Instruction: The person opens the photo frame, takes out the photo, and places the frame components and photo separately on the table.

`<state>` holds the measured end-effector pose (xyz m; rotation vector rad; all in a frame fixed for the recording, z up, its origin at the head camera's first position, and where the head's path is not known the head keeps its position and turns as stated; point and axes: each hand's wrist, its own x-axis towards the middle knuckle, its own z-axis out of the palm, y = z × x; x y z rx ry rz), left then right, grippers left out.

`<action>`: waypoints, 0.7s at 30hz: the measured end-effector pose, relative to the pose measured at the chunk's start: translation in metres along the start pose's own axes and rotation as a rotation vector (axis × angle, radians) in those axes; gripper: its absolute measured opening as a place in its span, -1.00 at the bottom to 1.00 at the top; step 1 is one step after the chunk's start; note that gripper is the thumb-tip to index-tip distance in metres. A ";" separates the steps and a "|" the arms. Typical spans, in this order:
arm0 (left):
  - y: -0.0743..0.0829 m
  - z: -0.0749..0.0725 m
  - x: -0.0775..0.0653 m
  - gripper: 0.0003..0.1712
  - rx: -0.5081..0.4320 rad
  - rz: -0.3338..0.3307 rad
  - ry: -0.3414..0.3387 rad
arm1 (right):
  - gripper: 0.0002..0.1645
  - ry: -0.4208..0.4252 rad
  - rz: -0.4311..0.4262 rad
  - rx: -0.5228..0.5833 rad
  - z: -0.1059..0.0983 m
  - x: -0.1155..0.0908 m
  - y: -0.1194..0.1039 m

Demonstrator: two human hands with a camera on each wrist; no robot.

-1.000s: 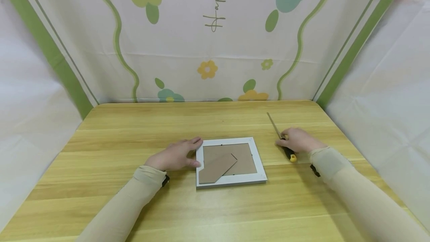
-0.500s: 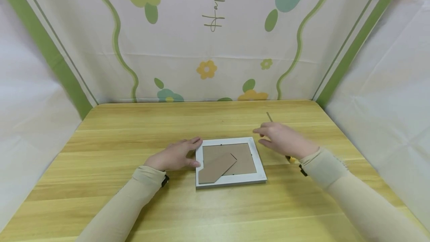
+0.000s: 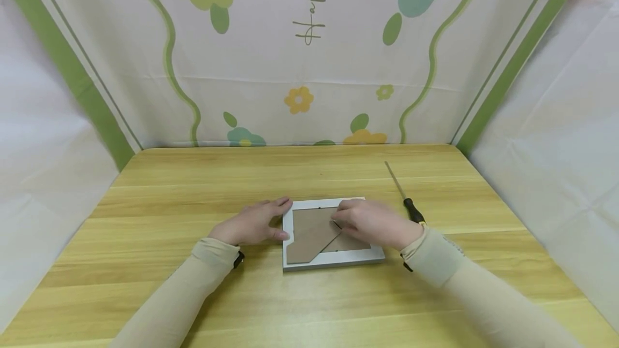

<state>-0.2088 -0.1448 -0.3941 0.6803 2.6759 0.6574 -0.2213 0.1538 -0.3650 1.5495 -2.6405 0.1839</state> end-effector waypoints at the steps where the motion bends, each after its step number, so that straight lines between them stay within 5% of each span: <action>1: 0.000 0.000 0.000 -0.03 0.002 -0.001 0.000 | -0.71 -0.010 -0.005 0.009 0.002 0.001 -0.001; 11: 0.000 -0.001 0.001 -0.03 0.006 0.020 0.007 | -0.58 -0.091 -0.078 0.000 0.011 0.008 -0.007; 21: -0.002 0.000 0.001 -0.03 0.002 0.018 0.005 | -0.61 -0.081 -0.177 -0.165 0.014 0.013 -0.011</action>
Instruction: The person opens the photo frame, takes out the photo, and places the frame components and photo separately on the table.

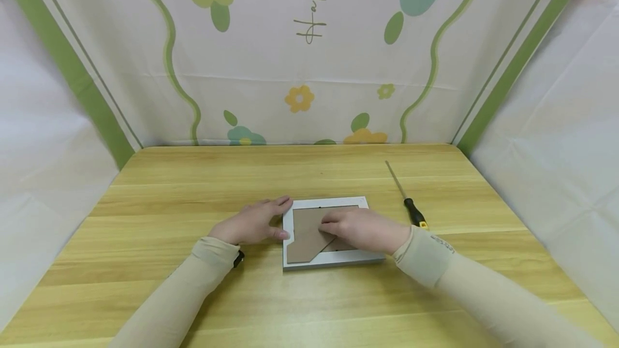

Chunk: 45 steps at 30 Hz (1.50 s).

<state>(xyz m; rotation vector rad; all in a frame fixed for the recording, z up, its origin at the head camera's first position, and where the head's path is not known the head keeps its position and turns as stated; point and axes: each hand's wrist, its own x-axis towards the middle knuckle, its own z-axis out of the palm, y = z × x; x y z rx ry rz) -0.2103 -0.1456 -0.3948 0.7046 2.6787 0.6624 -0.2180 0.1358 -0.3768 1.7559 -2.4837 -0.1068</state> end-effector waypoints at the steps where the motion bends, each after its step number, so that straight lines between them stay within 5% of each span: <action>1: 0.000 0.000 0.000 -0.03 0.000 -0.002 0.000 | -0.60 -0.011 -0.008 -0.020 -0.001 0.001 0.000; 8: 0.001 -0.001 -0.001 -0.03 0.007 -0.014 -0.001 | -0.54 -0.001 -0.096 -0.102 -0.006 0.005 0.000; 20: 0.003 -0.001 -0.001 -0.03 0.012 -0.006 -0.001 | -0.41 -0.005 -0.152 -0.087 -0.011 0.015 0.003; 45: 0.002 0.001 -0.001 -0.02 0.018 -0.042 0.001 | -0.16 -0.087 -0.063 -0.080 -0.055 -0.003 0.023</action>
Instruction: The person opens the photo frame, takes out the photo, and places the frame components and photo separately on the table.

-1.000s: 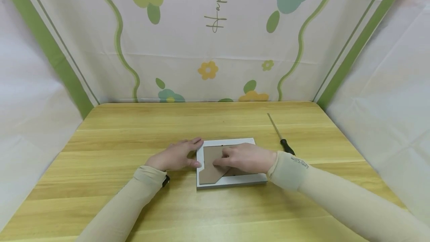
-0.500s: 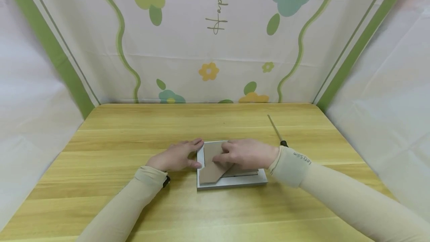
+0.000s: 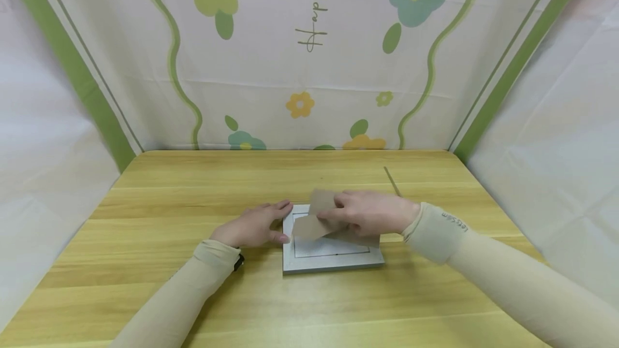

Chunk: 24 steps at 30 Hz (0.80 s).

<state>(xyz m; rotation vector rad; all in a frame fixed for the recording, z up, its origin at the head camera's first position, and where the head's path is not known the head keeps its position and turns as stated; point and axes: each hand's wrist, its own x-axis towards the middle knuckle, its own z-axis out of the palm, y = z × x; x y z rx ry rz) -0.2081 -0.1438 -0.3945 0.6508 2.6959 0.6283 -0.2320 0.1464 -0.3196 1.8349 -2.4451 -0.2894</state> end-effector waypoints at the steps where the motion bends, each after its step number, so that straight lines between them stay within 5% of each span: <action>1: 0.000 0.000 0.000 -0.02 -0.001 -0.003 -0.001 | -0.18 0.015 0.003 0.010 -0.001 -0.002 0.003; 8: 0.001 0.000 -0.002 -0.03 -0.010 -0.006 -0.007 | -0.29 0.244 0.088 0.077 -0.015 -0.012 0.028; 12: 0.002 -0.001 -0.003 -0.03 -0.009 -0.005 -0.010 | -0.35 0.321 0.228 0.076 -0.023 -0.016 0.046; 20: 0.000 0.000 -0.002 -0.03 -0.007 -0.004 -0.008 | -0.42 0.139 0.652 0.272 -0.024 -0.013 0.069; 24: 0.000 0.000 -0.002 -0.03 -0.005 0.005 -0.007 | -0.42 0.078 0.762 0.342 -0.013 -0.007 0.080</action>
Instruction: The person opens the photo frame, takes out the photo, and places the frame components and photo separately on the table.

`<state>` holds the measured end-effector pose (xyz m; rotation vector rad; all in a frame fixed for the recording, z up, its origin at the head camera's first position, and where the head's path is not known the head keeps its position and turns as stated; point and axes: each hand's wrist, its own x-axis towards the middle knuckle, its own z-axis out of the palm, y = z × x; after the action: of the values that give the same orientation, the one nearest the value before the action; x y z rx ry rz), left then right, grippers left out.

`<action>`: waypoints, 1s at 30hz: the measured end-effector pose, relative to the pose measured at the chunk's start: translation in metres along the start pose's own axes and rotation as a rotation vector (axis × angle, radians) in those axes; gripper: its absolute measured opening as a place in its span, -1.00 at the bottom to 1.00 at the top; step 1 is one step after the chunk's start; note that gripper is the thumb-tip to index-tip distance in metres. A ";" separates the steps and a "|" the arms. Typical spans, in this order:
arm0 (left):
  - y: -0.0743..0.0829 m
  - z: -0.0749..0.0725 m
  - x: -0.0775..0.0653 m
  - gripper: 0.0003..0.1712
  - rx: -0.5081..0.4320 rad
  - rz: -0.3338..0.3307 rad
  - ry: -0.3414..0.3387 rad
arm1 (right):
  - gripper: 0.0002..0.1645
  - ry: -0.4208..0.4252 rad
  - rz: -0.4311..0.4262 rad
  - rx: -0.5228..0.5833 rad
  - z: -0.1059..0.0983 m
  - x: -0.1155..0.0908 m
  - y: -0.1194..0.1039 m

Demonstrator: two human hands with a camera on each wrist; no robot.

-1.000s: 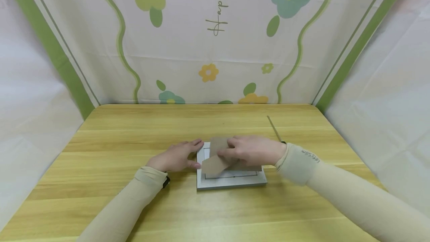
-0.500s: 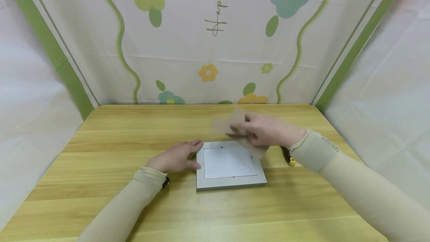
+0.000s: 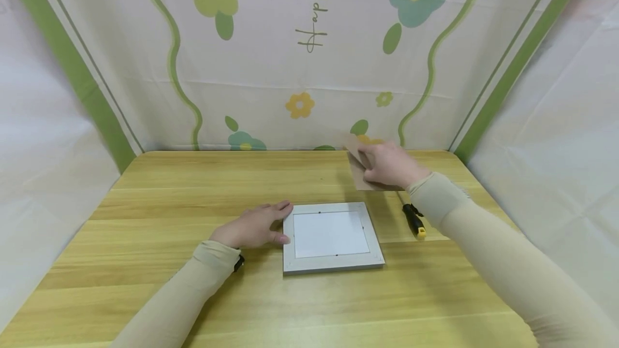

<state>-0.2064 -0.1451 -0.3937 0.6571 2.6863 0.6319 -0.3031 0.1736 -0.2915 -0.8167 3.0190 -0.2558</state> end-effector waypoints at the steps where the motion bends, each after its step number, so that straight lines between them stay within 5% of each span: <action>1: 0.000 0.000 0.000 -0.03 -0.001 0.000 0.000 | -0.49 -0.007 0.010 0.001 0.004 0.004 0.002; 18: 0.001 0.000 0.000 -0.04 -0.004 -0.006 -0.004 | -0.18 -0.037 0.125 0.026 0.060 0.056 0.022; 30: 0.000 0.000 0.001 -0.03 -0.001 -0.022 -0.007 | -0.26 -0.057 0.141 0.040 0.081 0.063 0.026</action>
<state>-0.2073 -0.1444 -0.3933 0.6279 2.6824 0.6246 -0.3669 0.1511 -0.3729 -0.5936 2.9891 -0.2850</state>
